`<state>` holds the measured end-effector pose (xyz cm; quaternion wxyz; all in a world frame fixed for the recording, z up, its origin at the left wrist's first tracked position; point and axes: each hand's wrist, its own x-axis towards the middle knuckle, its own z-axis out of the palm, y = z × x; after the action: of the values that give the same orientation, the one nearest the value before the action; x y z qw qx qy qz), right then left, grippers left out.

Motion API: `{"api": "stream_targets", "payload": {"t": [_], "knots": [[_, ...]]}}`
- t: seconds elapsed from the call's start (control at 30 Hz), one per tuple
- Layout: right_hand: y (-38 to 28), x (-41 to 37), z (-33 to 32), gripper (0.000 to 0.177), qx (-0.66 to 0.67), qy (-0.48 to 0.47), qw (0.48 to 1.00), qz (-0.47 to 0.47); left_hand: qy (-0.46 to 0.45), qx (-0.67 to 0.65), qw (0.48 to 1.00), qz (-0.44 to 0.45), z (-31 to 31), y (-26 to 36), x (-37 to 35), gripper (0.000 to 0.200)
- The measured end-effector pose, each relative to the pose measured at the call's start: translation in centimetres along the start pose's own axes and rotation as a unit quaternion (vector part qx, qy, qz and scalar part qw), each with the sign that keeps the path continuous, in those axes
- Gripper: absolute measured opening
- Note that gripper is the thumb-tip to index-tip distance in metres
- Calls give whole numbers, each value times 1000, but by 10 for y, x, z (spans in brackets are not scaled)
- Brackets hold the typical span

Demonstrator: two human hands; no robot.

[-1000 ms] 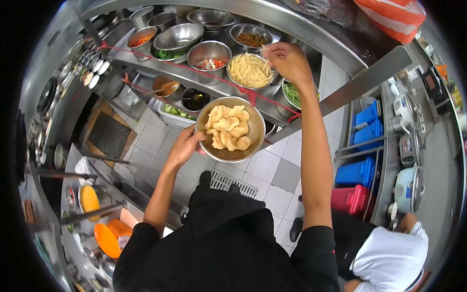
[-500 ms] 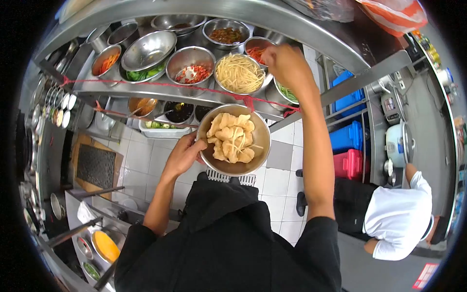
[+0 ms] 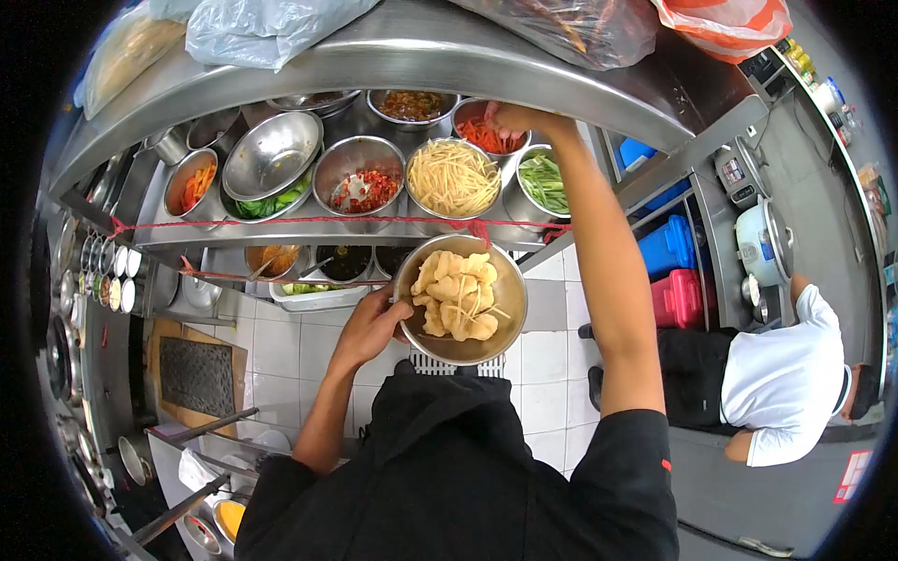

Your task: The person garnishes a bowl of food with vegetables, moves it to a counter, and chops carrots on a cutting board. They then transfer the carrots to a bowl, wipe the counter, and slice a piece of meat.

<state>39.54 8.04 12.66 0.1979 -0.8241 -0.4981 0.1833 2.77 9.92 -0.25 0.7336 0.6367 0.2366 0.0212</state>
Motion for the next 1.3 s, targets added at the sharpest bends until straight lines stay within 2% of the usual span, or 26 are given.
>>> {"api": "stream_targets", "payload": {"t": [0.13, 0.2, 0.23, 0.3, 0.37, 0.4, 0.43, 0.5, 0.53, 0.6, 0.67, 0.73, 0.8, 0.83, 0.9, 0.97, 1.03, 1.07, 1.2, 1.27, 1.3], "knots": [[15, -14, -21, 17, 34, -15, 999, 7, -24, 1, 1000, 1, -4, -1, 8, 50], [17, -38, -27, 15, 167, 61, 979, -100, -34, 3, 999, 1, -4, 1, 10, 50], [5, -54, -29, 15, 167, 59, 980, -95, -34, 4, 999, 3, -4, 5, 10, 45], [-35, -94, -36, 13, 148, 57, 987, -25, -37, 2, 999, -8, -5, 7, 12, 40], [-54, -126, -29, 12, 145, -125, 980, -52, -58, 26, 998, 27, -7, 3, 16, 40], [-73, -139, -20, 14, 125, -186, 974, -5, -57, -19, 998, 21, -5, 11, 12, 41], [-78, -149, -3, 13, 191, -204, 960, -18, -59, -22, 998, 14, -5, 12, 13, 41], [-76, -148, -3, 13, 124, -209, 970, 12, -51, -3, 999, 3, -4, 13, 15, 41], [-70, -139, -7, 13, 124, -209, 970, 14, -63, 15, 998, 10, -5, 14, 16, 49], [-46, -106, -16, 20, 137, -24, 990, -40, -64, 11, 998, 14, -3, 13, 16, 49], [-1, -48, -10, 26, 10, 32, 998, -58, -63, 9, 998, 28, -1, 13, 20, 49], [8, -9, 8, 24, -114, -2, 993, 2, -72, 3, 997, 24, -1, 12, 21, 49], [21, 26, 25, 21, -161, -80, 981, 73, -66, 11, 998, 21, 1, 13, 20, 49], [10, 25, 27, 19, -178, -73, 975, 107, -59, 15, 998, 10, 1, 13, 20, 49], [19, 32, 39, 18, -255, -35, 966, 9, -49, 8, 999, 6, 0, 12, 18, 50], [25, 33, 32, 15, -250, -48, 967, 21, -55, 5, 998, -5, -1, 12, 17, 49], [25, 23, 19, 15, -115, -12, 993, 30, -55, 10, 998, 6, -2, 11, 17, 49], [22, 15, 12, 19, -78, -3, 995, 60, -56, 11, 998, 1, -2, 11, 18, 49], [9, -22, -7, 22, 12, 45, 997, 65, -61, 5, 998, 3, -2, 7, 20, 48], [0, -50, -11, 21, 75, 84, 994, -2, -65, 5, 998, 2, -2, 4, 22, 48], [-11, -71, -14, 21, 76, 84, 994, 1, -66, 2, 998, 3, -3, 3, 23, 48]]}}
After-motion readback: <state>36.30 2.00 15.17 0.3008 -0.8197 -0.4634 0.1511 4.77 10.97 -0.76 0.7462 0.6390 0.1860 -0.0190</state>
